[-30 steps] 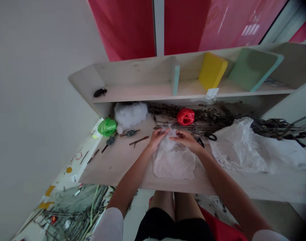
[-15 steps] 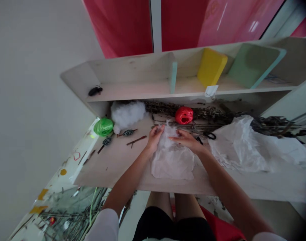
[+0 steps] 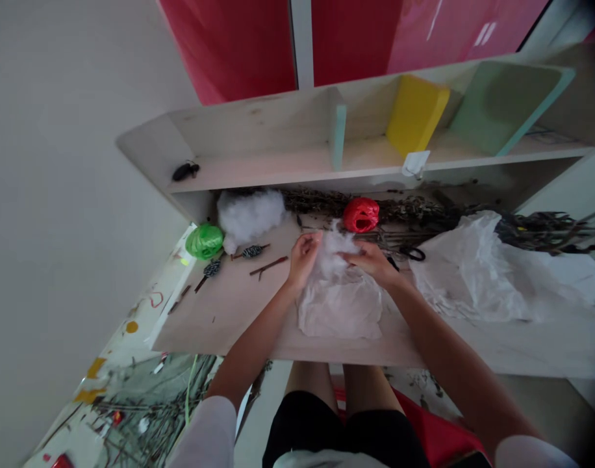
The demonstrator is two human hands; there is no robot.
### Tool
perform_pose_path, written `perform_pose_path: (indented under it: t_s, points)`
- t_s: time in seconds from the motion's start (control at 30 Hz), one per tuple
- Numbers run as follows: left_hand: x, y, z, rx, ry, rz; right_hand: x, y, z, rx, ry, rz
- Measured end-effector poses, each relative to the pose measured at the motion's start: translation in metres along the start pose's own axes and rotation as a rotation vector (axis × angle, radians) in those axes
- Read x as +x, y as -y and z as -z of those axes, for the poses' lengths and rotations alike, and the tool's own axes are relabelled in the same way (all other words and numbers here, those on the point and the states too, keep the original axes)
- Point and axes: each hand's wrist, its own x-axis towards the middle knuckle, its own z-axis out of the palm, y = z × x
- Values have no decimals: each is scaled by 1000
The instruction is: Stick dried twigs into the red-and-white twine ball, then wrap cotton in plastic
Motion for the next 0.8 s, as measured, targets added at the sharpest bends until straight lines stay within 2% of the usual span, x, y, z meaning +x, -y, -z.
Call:
perform_pose_path:
  t_s: [0.1,0.3,0.37,0.47,0.6,0.7,0.8]
  points:
    - [-5,-4,-4,42,87,59,3,-5,-6,41,-89,30]
    - [-7,-11,-4,47,216,96,0,1,-8,95,-87,29]
    - [-7,-10,-2,47,244,83,-1,2,-7,89,-89,53]
    - [-7,-5,0,77,289,29,1,-4,-5,39,-24,83]
    - [-5,7,2,100,318,-17,5,-17,-5,-71,-18,106]
    - [-3,14,2,89,348,-42,5,-17,-5,-79,-24,95]
    - [0,17,2,69,297,-57,3,-11,-8,-51,-53,86]
